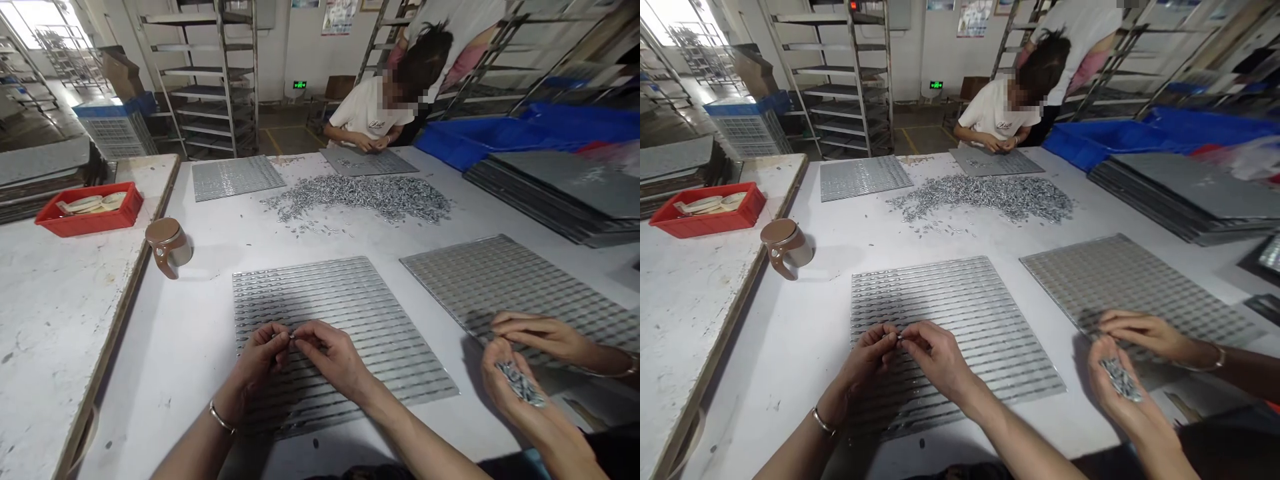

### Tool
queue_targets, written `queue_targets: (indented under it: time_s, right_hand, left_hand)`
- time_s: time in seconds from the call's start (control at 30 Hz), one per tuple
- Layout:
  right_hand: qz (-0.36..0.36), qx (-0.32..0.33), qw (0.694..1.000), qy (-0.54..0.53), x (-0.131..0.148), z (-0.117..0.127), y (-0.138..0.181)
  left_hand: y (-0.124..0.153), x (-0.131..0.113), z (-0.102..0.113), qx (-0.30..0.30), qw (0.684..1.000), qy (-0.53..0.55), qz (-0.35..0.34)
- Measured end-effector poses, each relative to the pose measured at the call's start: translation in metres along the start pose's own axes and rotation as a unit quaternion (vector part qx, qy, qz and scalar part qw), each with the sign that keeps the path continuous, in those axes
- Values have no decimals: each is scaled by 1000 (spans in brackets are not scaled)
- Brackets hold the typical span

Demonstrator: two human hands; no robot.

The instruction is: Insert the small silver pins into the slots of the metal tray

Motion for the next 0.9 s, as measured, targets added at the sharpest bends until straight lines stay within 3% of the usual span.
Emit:
queue_targets:
  time_s: [0.13,0.33,0.47,0.73,0.83,0.9]
  right_hand:
    - [-5,6,1000,8,-2,-2,2]
    - [-73,43,993,85,-34,-5,6]
    - [-90,78,981,151,-50,-22,17]
    - [-103,66,966,228,-62,-35,26]
    - [-118,49,975,181,-57,-25,21]
    - [-90,11,988,128,-39,-13,16]
  left_hand:
    - [0,2,-6,8,999,-35,-14]
    - [0,-14,22,-99,995,2,-31]
    - [0,-31,33,-120,990,38,-60]
    - [-3,-22,32,-111,992,39,-46]
    - [-2,-21,28,-103,993,9,-51]
    - [0,-19,21,-87,995,-23,-51]
Point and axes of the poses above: each hand's wrist, its own y-axis away from the middle knuckle, its own z-axis out of the back of the hand, x = y × z, the point moved 10 cm from there along -y, towards the middle knuckle, and after that the axes turned 3 degrees about -x, right-handed, at the moved point
